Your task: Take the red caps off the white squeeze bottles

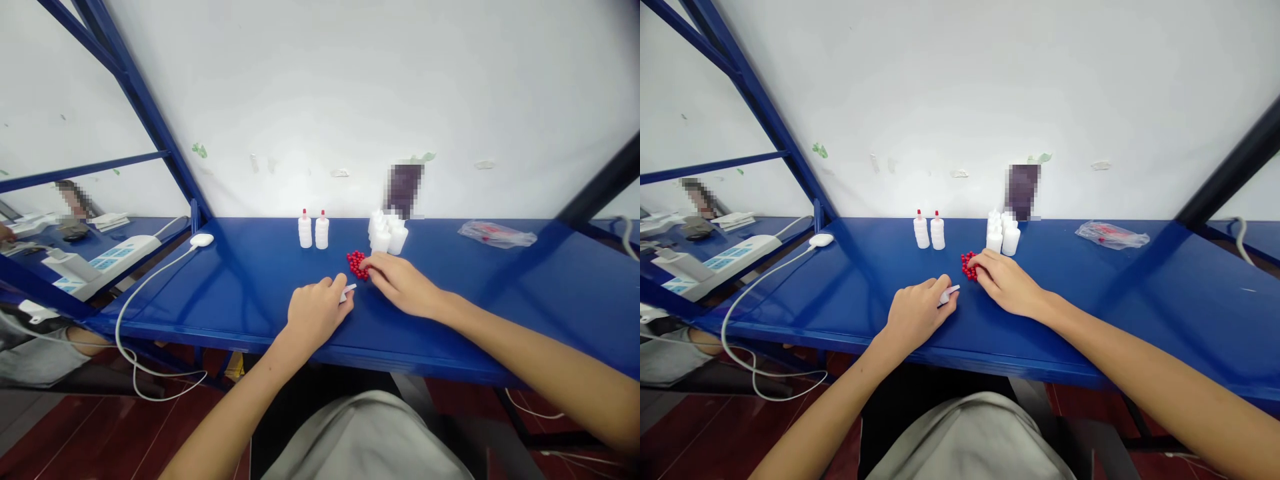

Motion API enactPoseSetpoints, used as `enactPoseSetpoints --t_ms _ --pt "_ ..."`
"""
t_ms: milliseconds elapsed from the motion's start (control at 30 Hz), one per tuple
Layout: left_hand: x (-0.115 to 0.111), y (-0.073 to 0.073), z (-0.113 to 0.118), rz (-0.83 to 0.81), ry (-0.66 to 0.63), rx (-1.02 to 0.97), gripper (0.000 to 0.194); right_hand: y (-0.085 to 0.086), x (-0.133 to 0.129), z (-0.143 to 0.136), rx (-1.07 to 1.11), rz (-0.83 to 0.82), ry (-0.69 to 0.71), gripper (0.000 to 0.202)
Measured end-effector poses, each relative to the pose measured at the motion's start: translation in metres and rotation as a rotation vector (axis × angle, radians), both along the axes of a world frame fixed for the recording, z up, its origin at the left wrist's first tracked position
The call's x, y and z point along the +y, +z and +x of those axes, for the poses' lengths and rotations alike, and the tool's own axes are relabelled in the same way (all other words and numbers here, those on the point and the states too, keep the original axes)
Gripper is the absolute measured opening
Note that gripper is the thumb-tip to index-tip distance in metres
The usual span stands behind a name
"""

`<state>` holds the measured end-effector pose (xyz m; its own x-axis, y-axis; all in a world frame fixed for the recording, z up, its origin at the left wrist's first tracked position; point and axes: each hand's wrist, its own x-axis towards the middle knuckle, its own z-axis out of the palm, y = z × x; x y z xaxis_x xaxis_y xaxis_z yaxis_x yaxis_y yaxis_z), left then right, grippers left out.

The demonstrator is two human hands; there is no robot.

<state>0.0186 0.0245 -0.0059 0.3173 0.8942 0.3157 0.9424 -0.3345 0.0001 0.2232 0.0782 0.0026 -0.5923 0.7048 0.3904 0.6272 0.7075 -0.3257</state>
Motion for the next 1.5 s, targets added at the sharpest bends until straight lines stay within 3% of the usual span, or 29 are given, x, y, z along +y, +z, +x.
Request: enactPoseSetpoints --t_ms 133,300,500,733,933,1100,1300,1500 --pt "0.001 0.001 0.0 -0.002 0.003 -0.009 0.025 0.003 0.006 0.004 0.151 -0.008 -0.029 0.029" --pt "0.001 0.001 -0.001 -0.009 -0.01 -0.014 0.024 0.006 0.009 0.005 0.141 -0.037 -0.024 0.032" --pt "0.002 0.001 -0.001 0.004 -0.01 0.0 0.025 0.002 0.006 0.002 0.165 -0.076 -0.009 0.023" --pt "0.001 0.003 0.001 0.033 0.023 0.025 0.022 -0.007 0.015 -0.014 -0.039 0.276 0.066 0.017" --pt "0.001 0.002 0.001 0.037 0.048 0.025 0.021 -0.006 0.02 -0.023 -0.196 0.306 -0.005 0.02" --pt "0.002 0.002 0.001 0.029 0.045 0.017 0.023 -0.002 0.014 -0.019 -0.126 0.253 -0.017 0.019" --pt "0.002 0.003 0.001 0.006 0.038 0.005 0.023 0.002 -0.005 -0.015 0.051 -0.001 0.073 0.016" --pt "0.003 0.002 -0.001 -0.013 0.037 -0.031 0.029 -0.004 -0.01 -0.019 0.232 0.004 0.119 0.017"
